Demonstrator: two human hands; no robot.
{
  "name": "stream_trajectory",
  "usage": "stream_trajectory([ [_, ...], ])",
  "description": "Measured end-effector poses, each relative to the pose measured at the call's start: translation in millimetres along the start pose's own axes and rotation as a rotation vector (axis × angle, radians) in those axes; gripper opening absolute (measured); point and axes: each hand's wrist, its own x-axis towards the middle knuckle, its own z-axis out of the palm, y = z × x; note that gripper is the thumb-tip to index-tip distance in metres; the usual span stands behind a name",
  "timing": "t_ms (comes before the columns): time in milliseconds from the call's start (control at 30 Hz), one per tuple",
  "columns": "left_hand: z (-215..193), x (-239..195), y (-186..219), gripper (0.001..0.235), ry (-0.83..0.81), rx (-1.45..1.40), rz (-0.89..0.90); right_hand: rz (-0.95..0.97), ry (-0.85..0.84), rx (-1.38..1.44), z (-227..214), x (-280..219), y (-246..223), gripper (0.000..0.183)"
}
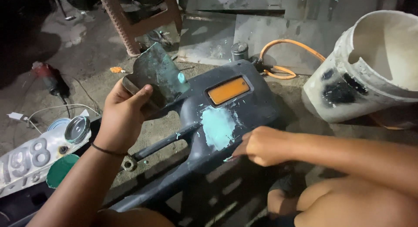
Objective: The person uses a red plastic scraper to spread a light blue body filler onto a dark car part. They repeatedly scoop filler from a metal putty knife held in the left hand and smooth it over the surface of the part.
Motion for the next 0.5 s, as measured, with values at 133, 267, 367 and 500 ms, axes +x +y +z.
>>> stream_trajectory([
  [133,10.4,-6.9,5.0,0.018,-0.007,-0.001,-0.006,0.332,-0.104,0.073,-20.2,1.6,10.8,0.016],
  [267,11.0,-2.8,1.1,0.018,-0.032,0.043,-0.011,0.140,0.312,-0.052,-20.6,22.2,12.1,0.012],
  [367,11.3,0.6,-1.1,0.019,-0.043,0.087,-0.018,0.028,0.444,-0.258,3.2,37.4,28.9,0.016],
  [500,3.1,6.9,-11.4,0.024,-0.031,0.072,-0.019,-0.085,0.580,-0.394,-2.1,60.7,25.2,0.025],
])
